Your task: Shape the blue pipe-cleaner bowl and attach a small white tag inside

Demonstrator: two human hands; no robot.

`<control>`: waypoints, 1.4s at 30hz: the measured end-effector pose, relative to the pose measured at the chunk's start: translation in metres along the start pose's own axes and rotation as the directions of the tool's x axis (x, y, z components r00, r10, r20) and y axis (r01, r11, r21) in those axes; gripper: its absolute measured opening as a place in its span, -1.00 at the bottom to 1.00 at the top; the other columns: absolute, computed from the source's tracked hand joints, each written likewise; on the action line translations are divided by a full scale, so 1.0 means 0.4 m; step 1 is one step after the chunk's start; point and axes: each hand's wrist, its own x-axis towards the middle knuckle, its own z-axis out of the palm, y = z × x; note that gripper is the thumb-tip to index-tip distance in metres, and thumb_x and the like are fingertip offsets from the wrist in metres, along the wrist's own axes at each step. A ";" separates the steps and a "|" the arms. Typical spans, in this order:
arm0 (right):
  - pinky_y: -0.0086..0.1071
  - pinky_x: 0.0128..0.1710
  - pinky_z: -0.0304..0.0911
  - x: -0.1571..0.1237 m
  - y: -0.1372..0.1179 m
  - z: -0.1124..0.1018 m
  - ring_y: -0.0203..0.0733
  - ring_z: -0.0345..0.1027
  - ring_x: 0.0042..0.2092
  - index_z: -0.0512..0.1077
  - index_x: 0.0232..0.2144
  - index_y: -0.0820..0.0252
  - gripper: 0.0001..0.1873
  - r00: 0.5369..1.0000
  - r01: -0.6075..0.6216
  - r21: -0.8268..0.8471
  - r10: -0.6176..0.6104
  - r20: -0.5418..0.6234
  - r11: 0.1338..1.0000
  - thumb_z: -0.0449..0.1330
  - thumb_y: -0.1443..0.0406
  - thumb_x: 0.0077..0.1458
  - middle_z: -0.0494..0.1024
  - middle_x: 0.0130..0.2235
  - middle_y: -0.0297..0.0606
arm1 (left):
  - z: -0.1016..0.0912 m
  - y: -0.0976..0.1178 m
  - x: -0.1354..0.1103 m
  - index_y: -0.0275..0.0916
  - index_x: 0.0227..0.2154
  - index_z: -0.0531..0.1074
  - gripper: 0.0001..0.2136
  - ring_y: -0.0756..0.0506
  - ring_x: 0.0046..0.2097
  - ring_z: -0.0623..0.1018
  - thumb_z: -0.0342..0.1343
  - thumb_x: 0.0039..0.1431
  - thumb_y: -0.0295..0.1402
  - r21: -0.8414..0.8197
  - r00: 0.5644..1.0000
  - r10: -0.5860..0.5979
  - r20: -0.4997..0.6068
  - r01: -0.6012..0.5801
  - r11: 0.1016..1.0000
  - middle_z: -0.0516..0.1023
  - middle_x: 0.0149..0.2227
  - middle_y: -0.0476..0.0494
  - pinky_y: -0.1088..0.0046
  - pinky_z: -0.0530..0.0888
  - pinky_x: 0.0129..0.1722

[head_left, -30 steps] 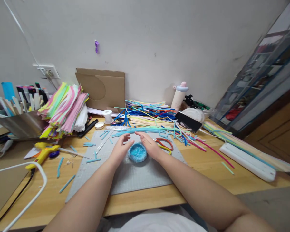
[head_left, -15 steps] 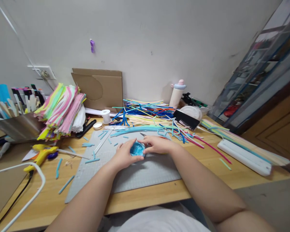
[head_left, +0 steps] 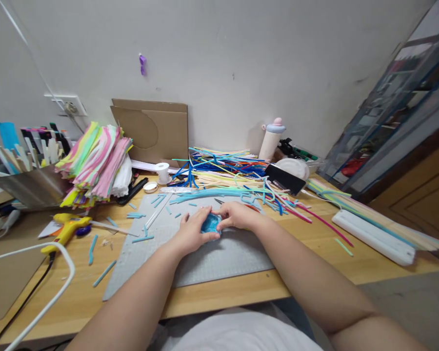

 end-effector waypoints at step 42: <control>-0.38 -0.30 0.32 0.026 -0.085 0.069 -0.23 0.46 -0.33 0.50 -0.17 0.18 -0.65 0.956 0.063 0.989 0.278 -0.098 0.135 0.35 0.24 -0.07 0.61 -0.31 -0.29 | -0.052 0.043 0.026 -0.33 -0.20 0.52 -0.80 -0.09 -0.29 0.57 0.11 0.18 -0.35 -0.856 0.884 -0.303 0.356 0.439 0.274 0.61 -0.26 -0.21 0.37 0.45 -0.22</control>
